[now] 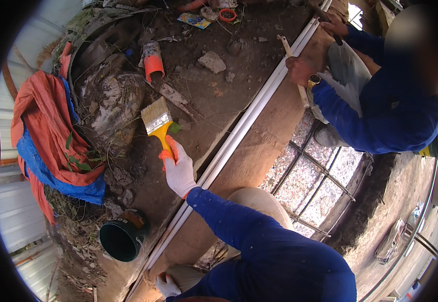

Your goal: The person applies a liquid coating to a long white pipe using a brush and bucket, then uses a hammer to secure the pipe in place. The person repeatedly dips the brush into the bucket and brushes along the pipe's length.

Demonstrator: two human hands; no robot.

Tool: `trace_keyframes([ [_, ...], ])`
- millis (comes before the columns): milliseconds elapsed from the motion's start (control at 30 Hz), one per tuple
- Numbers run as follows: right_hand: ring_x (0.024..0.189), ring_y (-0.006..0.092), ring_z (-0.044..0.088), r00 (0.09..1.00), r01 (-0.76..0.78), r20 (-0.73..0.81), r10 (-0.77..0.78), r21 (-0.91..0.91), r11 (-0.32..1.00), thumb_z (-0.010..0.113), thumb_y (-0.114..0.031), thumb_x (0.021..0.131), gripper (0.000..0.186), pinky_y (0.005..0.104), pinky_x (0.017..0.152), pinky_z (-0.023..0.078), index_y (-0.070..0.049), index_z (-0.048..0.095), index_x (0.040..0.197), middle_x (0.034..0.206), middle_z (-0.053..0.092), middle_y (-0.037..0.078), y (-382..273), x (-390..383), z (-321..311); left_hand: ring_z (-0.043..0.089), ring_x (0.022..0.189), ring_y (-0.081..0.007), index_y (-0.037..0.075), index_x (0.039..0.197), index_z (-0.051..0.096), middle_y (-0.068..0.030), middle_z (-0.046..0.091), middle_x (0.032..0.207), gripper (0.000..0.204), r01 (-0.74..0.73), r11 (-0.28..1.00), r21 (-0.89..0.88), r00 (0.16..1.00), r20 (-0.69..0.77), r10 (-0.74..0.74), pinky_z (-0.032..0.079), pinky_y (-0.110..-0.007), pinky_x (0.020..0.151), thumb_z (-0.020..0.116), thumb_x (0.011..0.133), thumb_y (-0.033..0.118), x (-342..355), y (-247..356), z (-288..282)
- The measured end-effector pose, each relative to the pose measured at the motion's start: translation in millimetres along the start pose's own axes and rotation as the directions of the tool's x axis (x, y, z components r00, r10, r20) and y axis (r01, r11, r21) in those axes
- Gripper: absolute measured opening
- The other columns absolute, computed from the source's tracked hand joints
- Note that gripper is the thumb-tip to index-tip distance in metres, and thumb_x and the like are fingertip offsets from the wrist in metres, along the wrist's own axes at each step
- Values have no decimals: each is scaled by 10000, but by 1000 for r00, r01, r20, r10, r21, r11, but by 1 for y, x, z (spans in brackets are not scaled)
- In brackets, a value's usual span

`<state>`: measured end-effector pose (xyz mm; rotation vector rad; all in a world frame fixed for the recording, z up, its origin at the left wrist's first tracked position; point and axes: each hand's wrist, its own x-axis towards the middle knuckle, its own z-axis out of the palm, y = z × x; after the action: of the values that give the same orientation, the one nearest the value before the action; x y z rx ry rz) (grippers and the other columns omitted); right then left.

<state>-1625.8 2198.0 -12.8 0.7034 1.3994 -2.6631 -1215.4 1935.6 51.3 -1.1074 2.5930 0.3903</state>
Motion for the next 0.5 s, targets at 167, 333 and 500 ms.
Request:
trace_keyframes([
  [167,823,33,565,1000,-6,10,6,-42,999,592,-128,1115,520,206,698,492,-114,496,1626,1143,711,19,0,2,-9,664,1092,-407,-44,1141,714,-230,698,1145,281,-46,994,-99,997,-58,40,516,-482,1005,691,914,121,7,-11,17],
  [333,825,30,572,1000,4,7,-4,-25,1000,594,-129,1111,523,208,690,495,-112,497,1625,1130,717,16,5,2,-5,666,1089,-407,-40,1144,716,-228,706,1146,287,-40,997,-59,997,-68,36,518,-481,1001,691,915,131,2,-1,9],
  [500,838,30,583,1000,-9,-3,9,-2,1000,605,-123,1106,530,207,692,494,-113,499,1624,1132,718,11,6,3,-7,662,1096,-408,-32,1140,716,-227,707,1132,284,-46,998,-47,998,-44,44,515,-486,995,696,914,139,5,-2,11],
])
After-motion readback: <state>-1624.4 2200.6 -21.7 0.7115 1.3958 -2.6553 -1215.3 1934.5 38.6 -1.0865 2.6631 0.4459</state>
